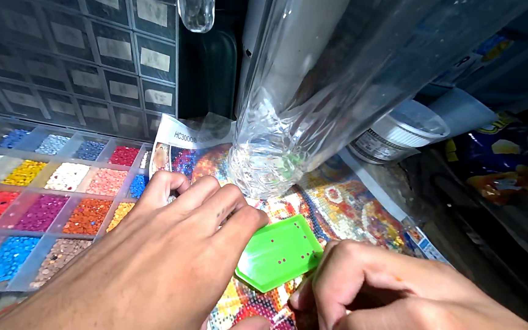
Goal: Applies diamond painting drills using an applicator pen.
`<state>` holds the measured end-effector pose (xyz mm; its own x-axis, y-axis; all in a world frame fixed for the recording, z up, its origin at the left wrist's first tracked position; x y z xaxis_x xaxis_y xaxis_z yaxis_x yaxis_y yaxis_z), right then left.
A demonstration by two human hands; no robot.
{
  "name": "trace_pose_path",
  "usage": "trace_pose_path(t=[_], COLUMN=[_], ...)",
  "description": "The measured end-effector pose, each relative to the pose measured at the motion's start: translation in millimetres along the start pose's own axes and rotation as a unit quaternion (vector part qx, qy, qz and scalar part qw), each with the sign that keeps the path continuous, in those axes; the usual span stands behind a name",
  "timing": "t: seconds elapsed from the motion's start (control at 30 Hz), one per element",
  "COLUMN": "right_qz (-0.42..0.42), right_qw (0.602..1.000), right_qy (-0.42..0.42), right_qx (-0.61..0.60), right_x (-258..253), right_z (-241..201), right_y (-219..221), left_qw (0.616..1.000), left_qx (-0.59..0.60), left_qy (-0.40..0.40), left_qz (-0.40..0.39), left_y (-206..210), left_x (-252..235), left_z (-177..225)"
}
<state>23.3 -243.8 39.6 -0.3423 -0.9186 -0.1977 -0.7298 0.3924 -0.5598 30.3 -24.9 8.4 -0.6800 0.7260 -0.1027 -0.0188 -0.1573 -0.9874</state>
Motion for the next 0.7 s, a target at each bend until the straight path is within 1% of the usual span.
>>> trace_pose_path(t=[0.3, 0.47, 0.7], right_qz=[0.000, 0.002, 0.000], right_qw=[1.000, 1.000, 1.000], right_qy=[0.009, 0.019, 0.010], right_qx=[0.006, 0.024, 0.025], right_x=[-2.5, -3.3, -4.3], right_z=[-0.8, -1.5, -0.7], right_y=[2.2, 1.4, 2.2], left_qw=[1.000, 1.000, 1.000], left_qx=[0.004, 0.001, -0.004], left_qy=[0.000, 0.000, 0.000], left_qz=[-0.010, 0.000, 0.007], left_y=[-1.6, -0.8, 0.6], left_x=[0.2, -0.5, -0.1], left_z=[0.8, 1.4, 1.1])
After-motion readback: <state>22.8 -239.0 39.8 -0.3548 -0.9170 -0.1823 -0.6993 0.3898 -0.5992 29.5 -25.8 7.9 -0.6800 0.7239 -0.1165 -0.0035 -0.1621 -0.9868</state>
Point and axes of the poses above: each hand's wrist, its own x-axis away from the middle knuckle, its own y-axis out of the palm, z = x × y, the point moved 4 cm from there along -x, towards the middle knuckle, and after that the axes turned 13 degrees about -z, right-handed, at the moved point
